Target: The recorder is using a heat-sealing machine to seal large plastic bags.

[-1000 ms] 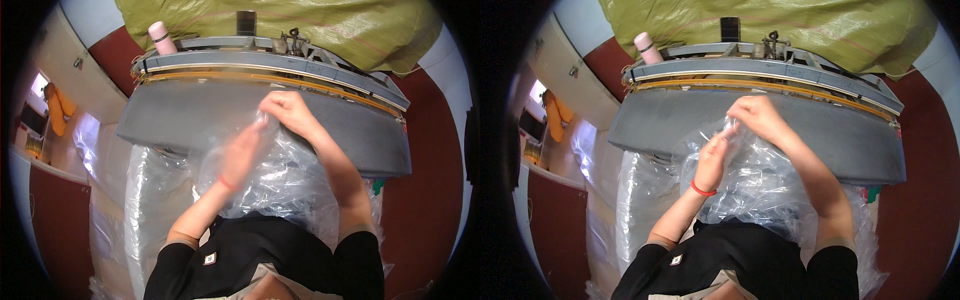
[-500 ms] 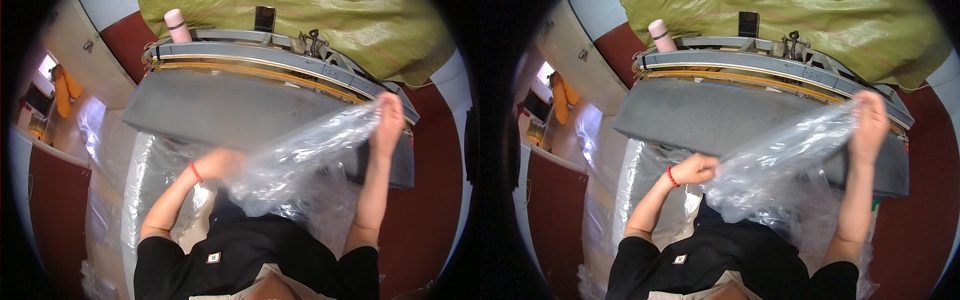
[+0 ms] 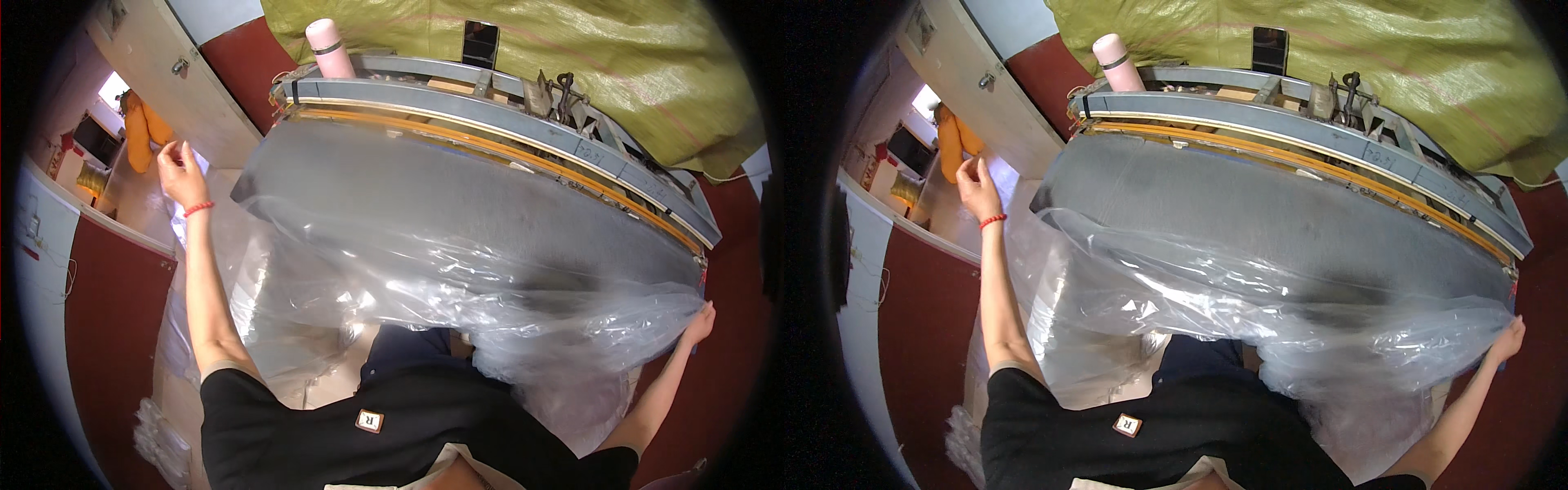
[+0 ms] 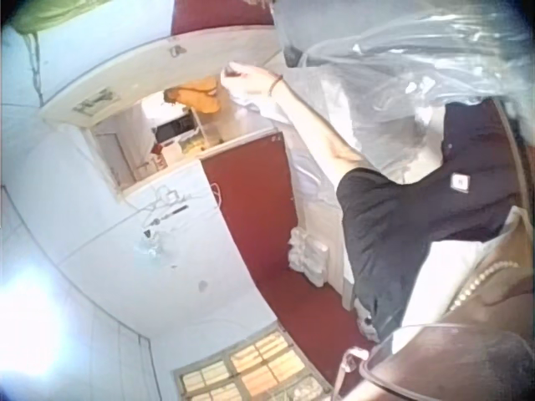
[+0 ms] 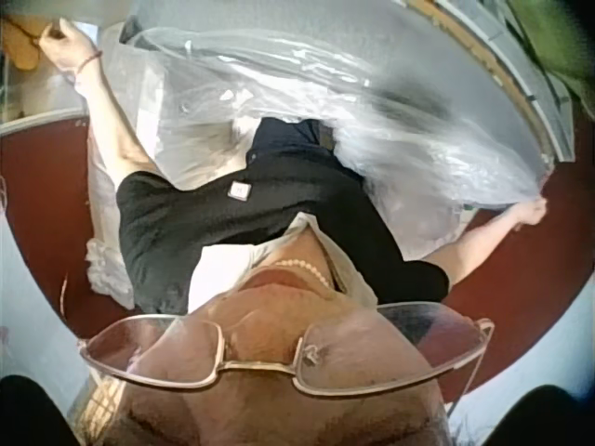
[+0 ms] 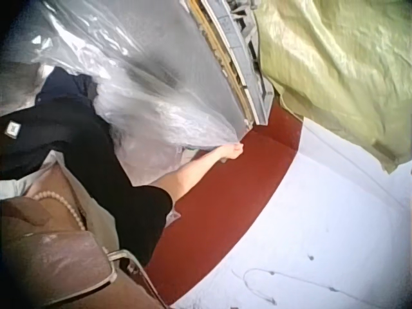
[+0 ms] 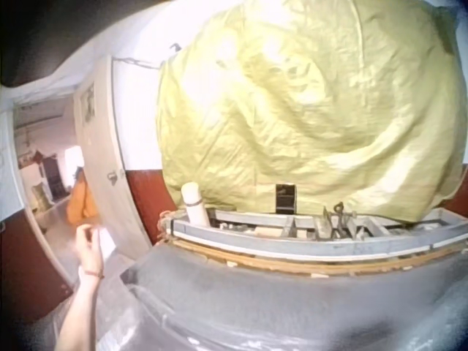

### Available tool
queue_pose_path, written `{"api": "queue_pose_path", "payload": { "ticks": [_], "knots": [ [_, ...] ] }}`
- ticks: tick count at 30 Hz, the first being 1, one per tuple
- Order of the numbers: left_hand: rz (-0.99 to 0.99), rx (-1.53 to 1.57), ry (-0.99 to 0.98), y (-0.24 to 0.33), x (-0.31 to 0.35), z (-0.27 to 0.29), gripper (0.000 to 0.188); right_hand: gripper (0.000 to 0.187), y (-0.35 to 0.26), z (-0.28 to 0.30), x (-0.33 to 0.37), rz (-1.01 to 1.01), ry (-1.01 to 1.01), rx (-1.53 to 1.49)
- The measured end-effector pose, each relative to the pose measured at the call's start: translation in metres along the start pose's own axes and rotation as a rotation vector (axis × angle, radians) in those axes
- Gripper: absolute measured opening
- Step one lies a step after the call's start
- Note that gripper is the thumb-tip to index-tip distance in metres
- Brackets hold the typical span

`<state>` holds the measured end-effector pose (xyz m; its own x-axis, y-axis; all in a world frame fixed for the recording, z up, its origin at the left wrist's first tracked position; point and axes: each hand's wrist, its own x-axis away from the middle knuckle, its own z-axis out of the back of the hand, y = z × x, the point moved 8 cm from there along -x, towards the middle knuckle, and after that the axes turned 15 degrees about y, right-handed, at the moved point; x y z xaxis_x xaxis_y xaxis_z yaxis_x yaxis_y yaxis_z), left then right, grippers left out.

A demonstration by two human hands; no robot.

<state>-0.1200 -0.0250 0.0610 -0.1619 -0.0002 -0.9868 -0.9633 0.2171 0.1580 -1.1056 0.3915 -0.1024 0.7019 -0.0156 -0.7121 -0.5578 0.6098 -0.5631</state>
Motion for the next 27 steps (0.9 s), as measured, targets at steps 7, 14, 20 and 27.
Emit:
{"api": "queue_pose_path", "payload": {
  "ticks": [7, 14, 20, 27],
  "knots": [
    [-0.163, 0.82, -1.138, 0.152, 0.153, 0.001, 0.028, 0.042, 0.062, 0.001, -0.012, -0.086, -0.066, 0.118],
    [-0.325, 0.174, -0.932, 0.048, 0.118, -0.007, 0.01, 0.029, 0.003, -0.035, 0.025, -0.229, -0.275, -0.53],
    [-0.045, -0.045, -0.075, 0.05, -0.055, -0.052, 0.013, 0.026, -0.136, -0.056, 0.083, -0.495, -0.319, -0.879],
    [0.076, 0.144, -0.904, 0.023, 0.182, -0.145, 0.046, 0.036, -0.006, -0.061, 0.02, 0.077, -0.195, -0.01]
  ]
}}
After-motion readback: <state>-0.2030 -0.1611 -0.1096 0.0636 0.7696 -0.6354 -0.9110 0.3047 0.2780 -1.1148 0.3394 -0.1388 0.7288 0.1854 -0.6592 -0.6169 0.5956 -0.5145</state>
